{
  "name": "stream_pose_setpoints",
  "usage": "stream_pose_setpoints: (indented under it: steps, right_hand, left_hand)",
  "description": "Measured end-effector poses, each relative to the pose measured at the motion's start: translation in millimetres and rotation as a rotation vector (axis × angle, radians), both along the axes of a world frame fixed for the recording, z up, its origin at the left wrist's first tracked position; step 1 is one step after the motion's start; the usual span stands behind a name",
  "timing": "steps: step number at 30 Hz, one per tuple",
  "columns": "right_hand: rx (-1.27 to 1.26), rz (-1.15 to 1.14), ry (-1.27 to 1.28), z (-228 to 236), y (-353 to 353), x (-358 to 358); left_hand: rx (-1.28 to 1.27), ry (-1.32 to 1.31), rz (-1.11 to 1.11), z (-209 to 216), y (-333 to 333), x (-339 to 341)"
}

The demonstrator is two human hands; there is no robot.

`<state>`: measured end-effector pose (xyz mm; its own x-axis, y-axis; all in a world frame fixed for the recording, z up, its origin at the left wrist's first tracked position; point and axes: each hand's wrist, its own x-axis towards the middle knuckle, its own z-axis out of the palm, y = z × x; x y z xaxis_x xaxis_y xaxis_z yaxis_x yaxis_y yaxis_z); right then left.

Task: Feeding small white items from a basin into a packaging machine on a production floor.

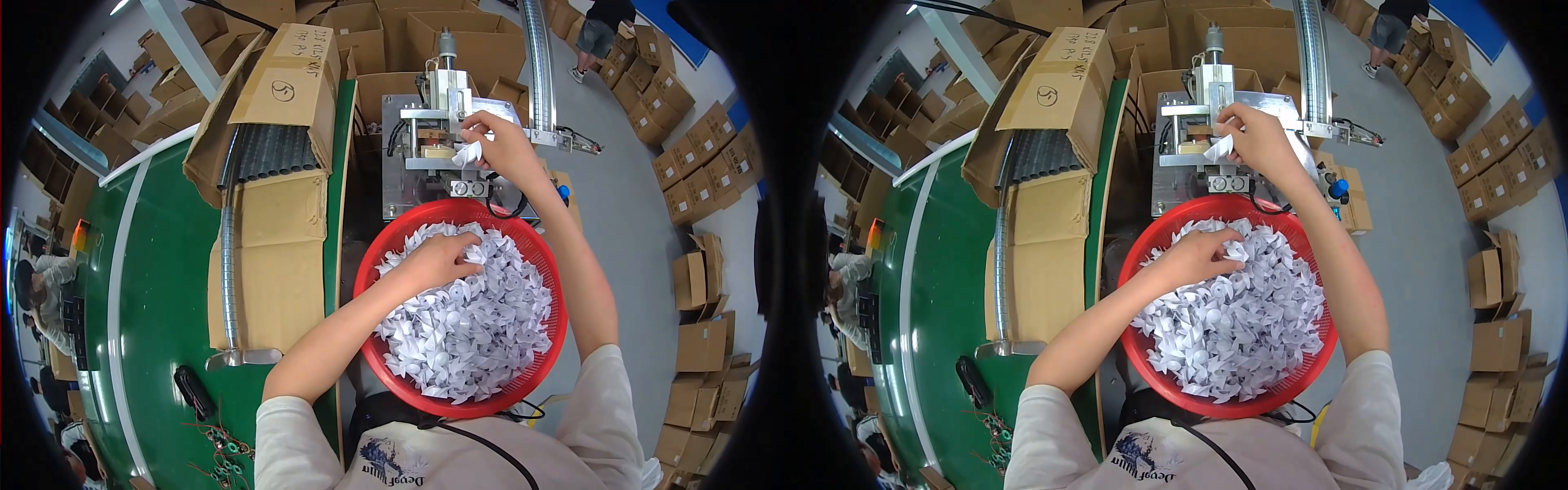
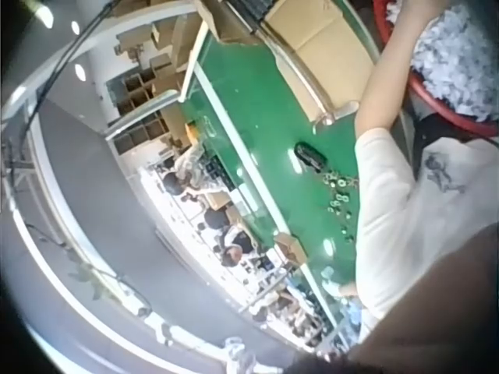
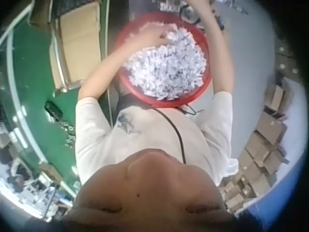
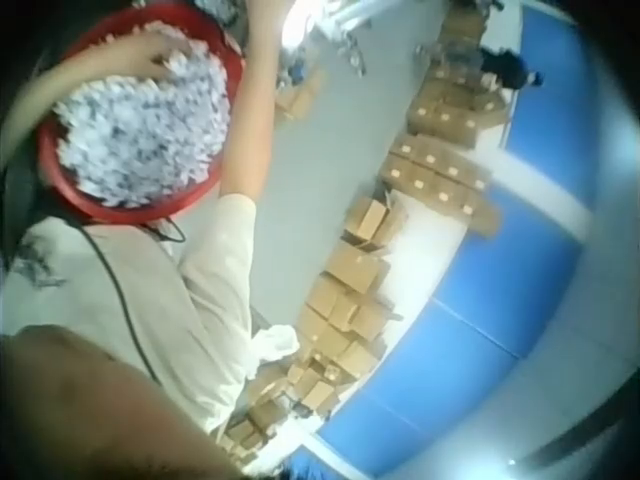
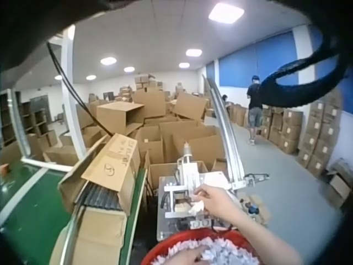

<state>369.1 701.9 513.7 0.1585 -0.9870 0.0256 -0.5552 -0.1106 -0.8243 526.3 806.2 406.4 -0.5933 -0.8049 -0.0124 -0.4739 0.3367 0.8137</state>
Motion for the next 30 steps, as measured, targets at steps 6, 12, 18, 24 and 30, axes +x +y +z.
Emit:
stream_pose_setpoints:
  steps: [6, 12, 18, 24, 30]
  right_hand:
    - [0.026, 0.08, -0.232, -1.1, 10.2, -12.4]
    - [-0.022, 0.116, -0.339, -7.9, 13.0, -28.7]
    - [-0.038, 0.044, -0.147, -11.6, 22.7, -29.9]
    - [0.05, 0.051, -0.128, 2.2, 38.1, -25.5]
    - [0.183, 0.109, -0.491, -7.1, 34.6, -23.1]
  left_hand:
    - [-0.001, 0.006, -0.017, 0.6, 0.9, -0.2]
    - [0.005, -0.001, -0.01, -0.5, 1.4, -0.5]
    - [0.002, 0.058, 0.013, -2.8, 2.5, -2.8]
    - [-0.034, 0.067, 0.061, 0.8, 2.0, -3.7]
    - [-0.138, 0.12, 0.12, 4.6, 0.6, -6.2]
